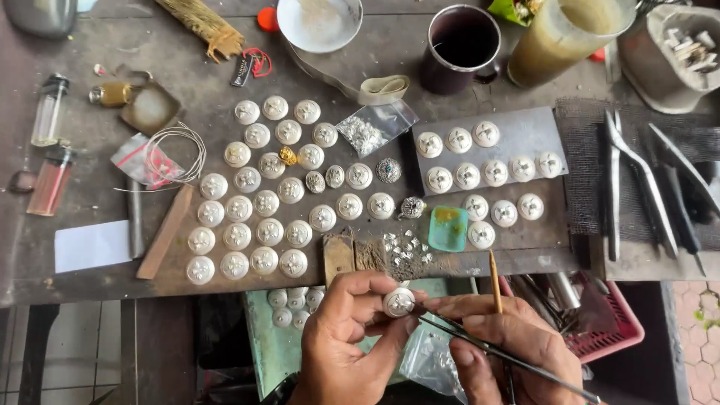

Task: Applying adhesive to small silver-colored jewelry bases and precisely placing decorative stones using tweezers and an applicator.

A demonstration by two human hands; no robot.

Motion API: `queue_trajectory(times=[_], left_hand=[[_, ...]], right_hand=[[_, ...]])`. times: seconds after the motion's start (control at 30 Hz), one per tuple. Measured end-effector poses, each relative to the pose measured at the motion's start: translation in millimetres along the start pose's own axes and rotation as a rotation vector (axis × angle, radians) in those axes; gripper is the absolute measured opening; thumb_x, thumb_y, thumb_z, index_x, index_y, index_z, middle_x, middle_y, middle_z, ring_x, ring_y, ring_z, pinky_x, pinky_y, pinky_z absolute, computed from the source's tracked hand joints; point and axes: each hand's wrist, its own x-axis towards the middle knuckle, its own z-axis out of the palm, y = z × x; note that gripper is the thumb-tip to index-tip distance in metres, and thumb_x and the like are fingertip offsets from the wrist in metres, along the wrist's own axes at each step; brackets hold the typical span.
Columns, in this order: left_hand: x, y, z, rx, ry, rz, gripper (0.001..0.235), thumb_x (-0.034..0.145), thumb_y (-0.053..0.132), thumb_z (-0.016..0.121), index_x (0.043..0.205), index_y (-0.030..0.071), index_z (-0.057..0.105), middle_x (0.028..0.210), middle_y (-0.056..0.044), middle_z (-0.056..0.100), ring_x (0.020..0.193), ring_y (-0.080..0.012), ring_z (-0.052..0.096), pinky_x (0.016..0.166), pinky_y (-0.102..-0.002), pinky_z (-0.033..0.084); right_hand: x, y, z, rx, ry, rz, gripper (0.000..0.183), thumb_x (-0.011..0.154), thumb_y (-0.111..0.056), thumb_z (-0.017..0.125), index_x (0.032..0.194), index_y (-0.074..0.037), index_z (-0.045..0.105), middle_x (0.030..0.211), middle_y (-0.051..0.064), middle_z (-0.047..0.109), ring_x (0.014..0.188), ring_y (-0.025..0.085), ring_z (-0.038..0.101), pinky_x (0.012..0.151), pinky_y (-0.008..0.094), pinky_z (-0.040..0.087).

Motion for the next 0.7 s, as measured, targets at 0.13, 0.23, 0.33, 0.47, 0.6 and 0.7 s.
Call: queue_trajectory(times=[0.13, 0.23, 0.33, 0.47, 0.6, 0.7], left_hand=[[4, -5, 0, 0.051, 0.030, 0.019, 0.027, 0.069, 0.006, 0.069, 0.091, 0.010, 0.054, 0.083, -0.008, 0.076, 0.073, -0.0115, 0.073, 0.063, -0.020, 0.055], [4, -8, 1, 0.029, 0.030, 0.032, 0.027, 0.069, 0.003, 0.068, 0.091, 0.008, 0.054, 0.082, -0.011, 0.075, 0.073, -0.0132, 0.073, 0.065, -0.021, 0.057], [4, -7, 3, 0.057, 0.061, 0.046, 0.026, 0.068, 0.002, 0.067, 0.090, 0.008, 0.055, 0.080, -0.010, 0.076, 0.072, -0.0133, 0.074, 0.062, -0.020, 0.058], [4, -8, 4, 0.067, 0.072, 0.093, 0.027, 0.068, 0.002, 0.068, 0.091, 0.007, 0.054, 0.080, -0.011, 0.075, 0.070, -0.0135, 0.074, 0.061, -0.020, 0.059], [4, -9, 5, 0.059, 0.058, 0.109, 0.026, 0.069, 0.001, 0.067, 0.092, 0.007, 0.054, 0.081, -0.011, 0.075, 0.073, -0.0142, 0.074, 0.063, -0.020, 0.059], [4, -8, 5, 0.068, 0.073, 0.114, 0.025, 0.069, 0.001, 0.067, 0.090, 0.007, 0.055, 0.080, -0.010, 0.075, 0.071, -0.0131, 0.073, 0.060, -0.019, 0.058]], right_hand=[[-1, 6, 2, -0.022, -0.049, -0.003, 0.016, 0.078, -0.010, 0.053, 0.093, -0.008, 0.049, 0.088, 0.012, 0.066, 0.086, 0.021, 0.074, 0.080, 0.027, 0.059], [-1, 5, 4, -0.058, -0.055, -0.002, 0.015, 0.077, -0.011, 0.053, 0.091, -0.008, 0.049, 0.087, 0.011, 0.066, 0.086, 0.021, 0.075, 0.079, 0.027, 0.061], [1, 9, 6, -0.075, -0.046, -0.079, 0.015, 0.077, -0.013, 0.054, 0.090, -0.007, 0.048, 0.085, 0.010, 0.066, 0.084, 0.021, 0.075, 0.076, 0.026, 0.063], [2, 14, 11, -0.081, 0.006, -0.162, 0.015, 0.076, -0.012, 0.056, 0.089, -0.008, 0.049, 0.083, 0.010, 0.066, 0.079, 0.020, 0.076, 0.070, 0.024, 0.064], [4, 14, 10, -0.057, -0.010, -0.181, 0.016, 0.076, -0.011, 0.057, 0.089, -0.007, 0.049, 0.084, 0.010, 0.066, 0.080, 0.021, 0.076, 0.074, 0.026, 0.065], [5, 15, 9, -0.102, -0.020, -0.212, 0.012, 0.076, -0.013, 0.054, 0.083, -0.006, 0.048, 0.080, 0.010, 0.065, 0.077, 0.021, 0.075, 0.069, 0.025, 0.064]])
